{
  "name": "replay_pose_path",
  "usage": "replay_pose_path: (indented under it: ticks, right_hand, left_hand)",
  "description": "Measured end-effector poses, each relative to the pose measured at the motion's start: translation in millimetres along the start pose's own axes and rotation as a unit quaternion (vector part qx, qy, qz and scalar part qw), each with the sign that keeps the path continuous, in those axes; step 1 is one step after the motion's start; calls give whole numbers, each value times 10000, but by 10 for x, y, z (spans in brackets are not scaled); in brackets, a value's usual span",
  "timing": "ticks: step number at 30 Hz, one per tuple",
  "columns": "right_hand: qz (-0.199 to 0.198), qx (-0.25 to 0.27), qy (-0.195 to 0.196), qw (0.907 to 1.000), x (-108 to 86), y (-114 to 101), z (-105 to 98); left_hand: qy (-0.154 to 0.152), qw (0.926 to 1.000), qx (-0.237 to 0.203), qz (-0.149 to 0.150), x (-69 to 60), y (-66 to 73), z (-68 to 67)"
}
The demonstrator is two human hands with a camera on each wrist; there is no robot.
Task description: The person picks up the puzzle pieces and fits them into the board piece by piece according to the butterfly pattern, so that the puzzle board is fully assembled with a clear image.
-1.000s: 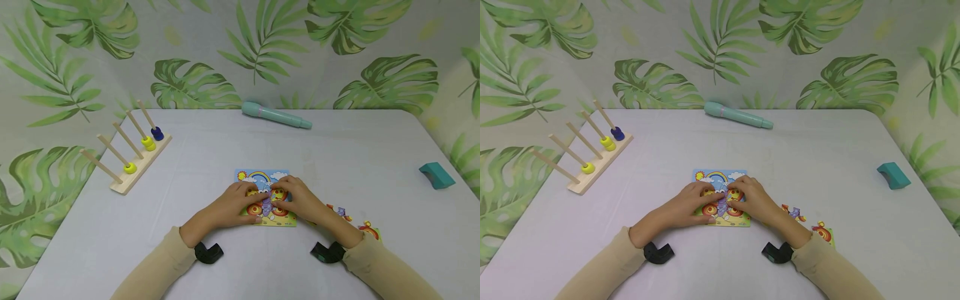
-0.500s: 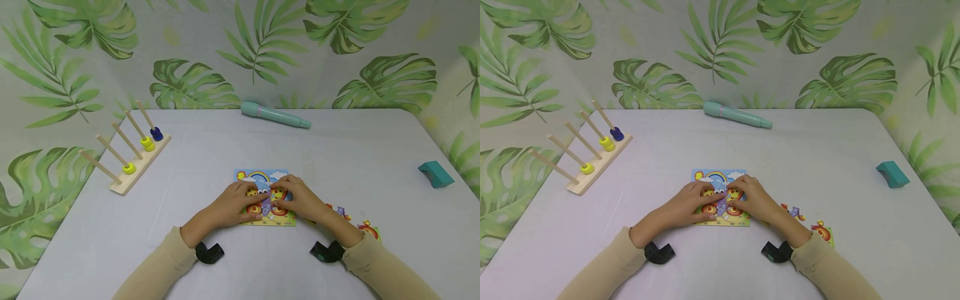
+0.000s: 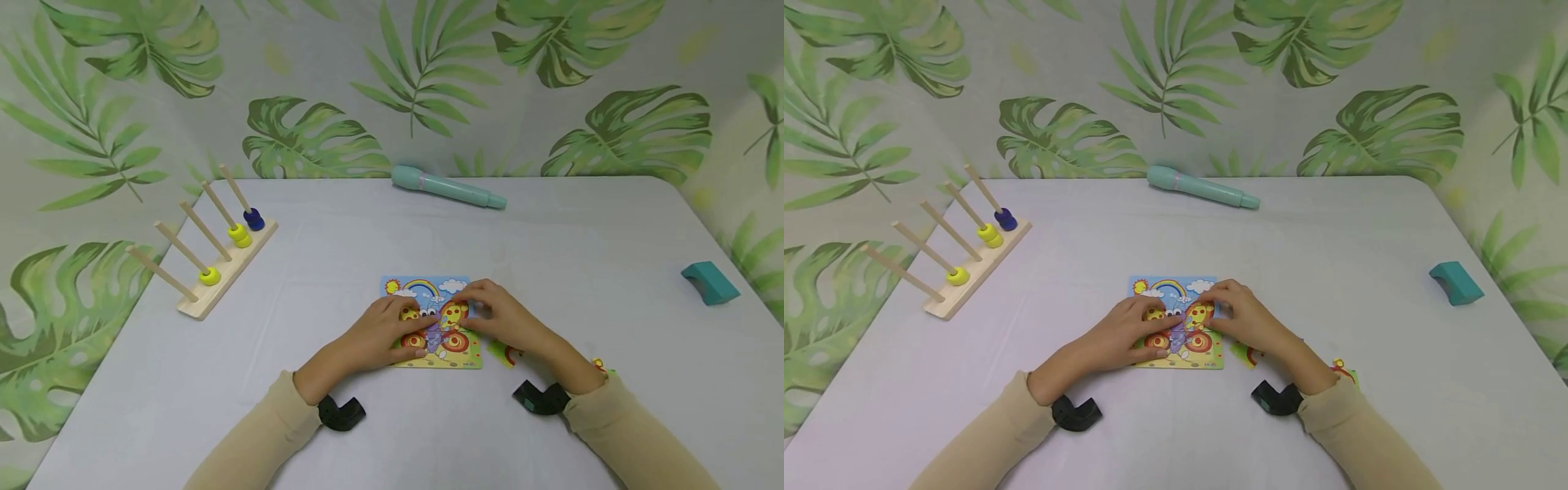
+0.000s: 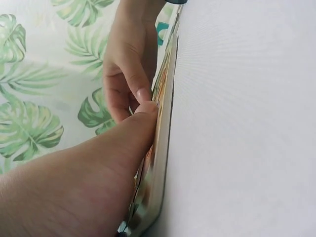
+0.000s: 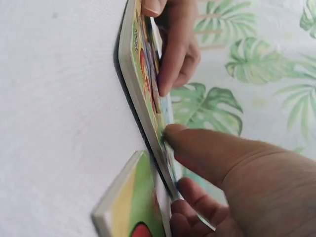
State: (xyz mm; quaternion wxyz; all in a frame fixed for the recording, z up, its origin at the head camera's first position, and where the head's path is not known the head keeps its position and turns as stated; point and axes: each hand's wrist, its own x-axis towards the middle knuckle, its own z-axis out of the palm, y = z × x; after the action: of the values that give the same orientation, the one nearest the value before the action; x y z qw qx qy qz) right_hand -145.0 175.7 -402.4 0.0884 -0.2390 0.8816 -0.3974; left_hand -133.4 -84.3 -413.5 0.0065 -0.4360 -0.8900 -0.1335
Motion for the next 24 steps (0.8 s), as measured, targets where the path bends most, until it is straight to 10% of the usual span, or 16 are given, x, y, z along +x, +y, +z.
replay_pose_path:
  ticks: [24]
  right_hand:
    - [9, -534, -240, 9983, -2, 36, -2]
  left_hand:
    - [-301, 9989, -137, -341, -24, 33, -14]
